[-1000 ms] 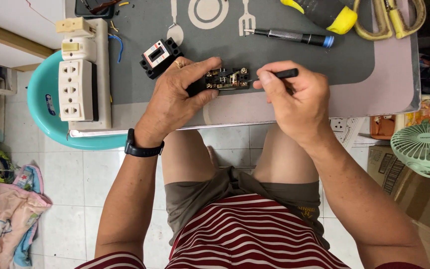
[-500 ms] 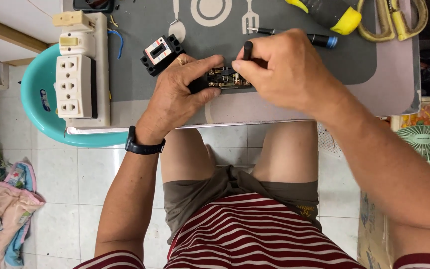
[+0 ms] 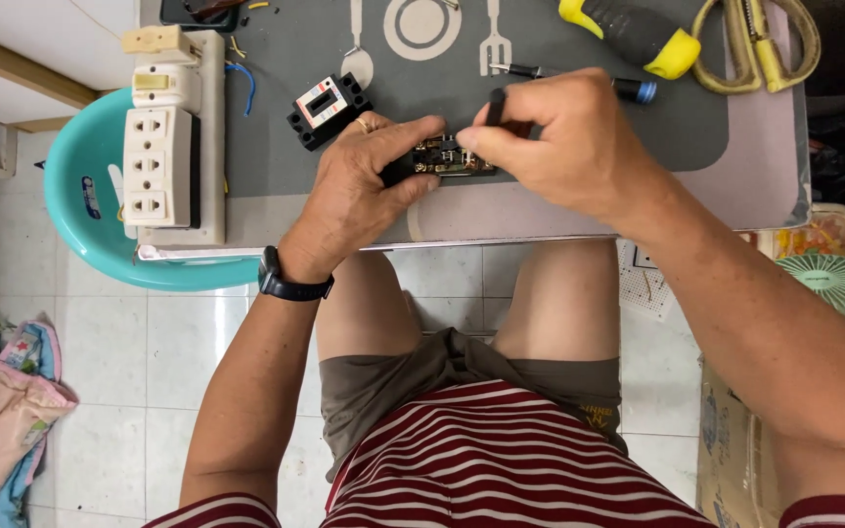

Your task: The person disassembles a small black electrical component using a screwdriver, removes the casing, and adjusts internal terminals and screws. The person then reassembles the component and tightens the screws.

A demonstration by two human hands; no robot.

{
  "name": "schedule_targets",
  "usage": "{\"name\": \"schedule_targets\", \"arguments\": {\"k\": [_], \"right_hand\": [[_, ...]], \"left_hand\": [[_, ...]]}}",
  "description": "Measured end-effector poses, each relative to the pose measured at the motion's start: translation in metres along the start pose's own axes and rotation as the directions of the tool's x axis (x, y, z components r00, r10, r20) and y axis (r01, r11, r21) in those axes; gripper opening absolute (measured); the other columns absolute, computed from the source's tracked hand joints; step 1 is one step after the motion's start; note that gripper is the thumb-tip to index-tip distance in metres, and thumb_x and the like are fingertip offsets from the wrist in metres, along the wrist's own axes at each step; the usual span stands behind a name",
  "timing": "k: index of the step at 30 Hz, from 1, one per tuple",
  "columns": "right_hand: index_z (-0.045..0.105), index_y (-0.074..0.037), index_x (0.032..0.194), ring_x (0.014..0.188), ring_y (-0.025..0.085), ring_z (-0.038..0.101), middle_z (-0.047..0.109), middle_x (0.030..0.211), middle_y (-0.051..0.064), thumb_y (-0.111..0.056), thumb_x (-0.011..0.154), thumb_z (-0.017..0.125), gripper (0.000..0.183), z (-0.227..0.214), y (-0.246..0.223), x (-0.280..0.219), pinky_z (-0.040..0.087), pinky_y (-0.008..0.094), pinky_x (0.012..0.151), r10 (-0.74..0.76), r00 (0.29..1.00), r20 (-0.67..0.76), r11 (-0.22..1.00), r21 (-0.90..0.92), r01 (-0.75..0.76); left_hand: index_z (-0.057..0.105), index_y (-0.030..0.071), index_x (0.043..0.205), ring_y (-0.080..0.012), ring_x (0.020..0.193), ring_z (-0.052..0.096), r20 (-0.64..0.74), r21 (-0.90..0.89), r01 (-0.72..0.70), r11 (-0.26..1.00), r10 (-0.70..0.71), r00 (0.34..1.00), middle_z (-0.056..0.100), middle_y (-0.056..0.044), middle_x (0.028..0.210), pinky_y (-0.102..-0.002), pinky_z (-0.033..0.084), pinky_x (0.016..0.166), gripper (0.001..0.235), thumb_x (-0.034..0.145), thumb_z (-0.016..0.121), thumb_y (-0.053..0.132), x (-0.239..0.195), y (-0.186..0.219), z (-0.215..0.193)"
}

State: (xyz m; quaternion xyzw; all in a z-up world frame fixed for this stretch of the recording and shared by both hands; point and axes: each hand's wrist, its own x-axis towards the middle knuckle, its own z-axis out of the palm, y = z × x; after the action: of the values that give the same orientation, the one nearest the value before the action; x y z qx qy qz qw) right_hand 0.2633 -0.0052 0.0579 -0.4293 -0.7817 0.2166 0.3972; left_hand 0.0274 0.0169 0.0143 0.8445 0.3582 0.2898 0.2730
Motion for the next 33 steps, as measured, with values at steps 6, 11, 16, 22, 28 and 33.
{"name": "schedule_targets", "arguments": {"k": [6,11,16,22,28,33], "right_hand": [[0.067,0.004,0.082,0.06,0.013,0.062,0.065,0.069,0.009,0.0,0.098,0.058,0.019,-0.011,-0.008,-0.016,0.047,0.024,0.059,0.024,0.992,-0.121,0.996,0.087,-0.013],[0.062,0.004,0.092,0.064,0.018,0.066,0.064,0.071,0.014,-0.017,0.105,0.049,0.028,0.004,0.008,-0.035,0.051,0.027,0.063,0.245,0.946,-0.211,0.945,0.269,-0.185],[0.061,0.004,0.091,0.064,0.019,0.067,0.064,0.072,0.015,-0.016,0.105,0.049,0.027,0.009,0.01,-0.036,0.052,0.027,0.063,0.261,0.939,-0.226,0.933,0.308,-0.185],[0.063,0.002,0.091,0.064,0.018,0.068,0.066,0.072,0.013,-0.014,0.104,0.049,0.025,0.01,0.008,-0.035,0.052,0.026,0.062,0.235,0.954,-0.185,0.955,0.229,-0.191],[0.063,0.005,0.09,0.065,0.021,0.07,0.067,0.074,0.014,-0.006,0.103,0.053,0.02,0.014,0.007,-0.036,0.053,0.027,0.056,0.112,0.971,-0.211,0.987,0.136,-0.084],[0.062,0.003,0.092,0.063,0.02,0.066,0.067,0.073,0.011,0.001,0.1,0.059,0.009,0.015,0.006,-0.031,0.047,0.029,0.06,-0.087,0.98,-0.181,0.996,-0.03,0.083]], "left_hand": [[0.057,0.017,0.133,-0.0177,0.098,0.055,-0.008,0.028,0.01,1.0,-0.01,1.0,0.067,0.001,0.123,-0.03,0.047,0.093,0.055,0.084,0.081,0.011,-0.001,-0.002,0.002],[0.056,0.012,0.133,-0.0211,0.099,0.055,-0.007,0.037,-0.031,0.999,0.031,0.999,0.067,-0.005,0.125,-0.032,0.047,0.093,0.052,0.086,0.079,0.013,-0.001,0.003,-0.002],[0.057,0.014,0.133,-0.0194,0.1,0.055,-0.008,0.022,0.003,1.0,-0.003,1.0,0.067,-0.002,0.124,-0.032,0.047,0.094,0.052,0.086,0.079,0.012,-0.002,0.001,0.0],[0.057,0.013,0.133,-0.0191,0.098,0.054,-0.017,0.021,0.0,1.0,0.0,1.0,0.067,-0.002,0.123,-0.031,0.048,0.092,0.053,0.085,0.08,0.012,-0.002,0.001,0.001],[0.056,0.017,0.134,-0.0179,0.1,0.055,-0.017,-0.013,0.008,1.0,-0.009,1.0,0.067,0.0,0.124,-0.03,0.048,0.093,0.057,0.084,0.081,0.009,-0.003,-0.002,0.001],[0.053,0.018,0.137,-0.0173,0.1,0.054,-0.008,-0.022,-0.002,1.0,0.002,1.0,0.068,0.0,0.124,-0.029,0.047,0.094,0.059,0.085,0.08,0.009,-0.003,-0.002,0.001]]}}
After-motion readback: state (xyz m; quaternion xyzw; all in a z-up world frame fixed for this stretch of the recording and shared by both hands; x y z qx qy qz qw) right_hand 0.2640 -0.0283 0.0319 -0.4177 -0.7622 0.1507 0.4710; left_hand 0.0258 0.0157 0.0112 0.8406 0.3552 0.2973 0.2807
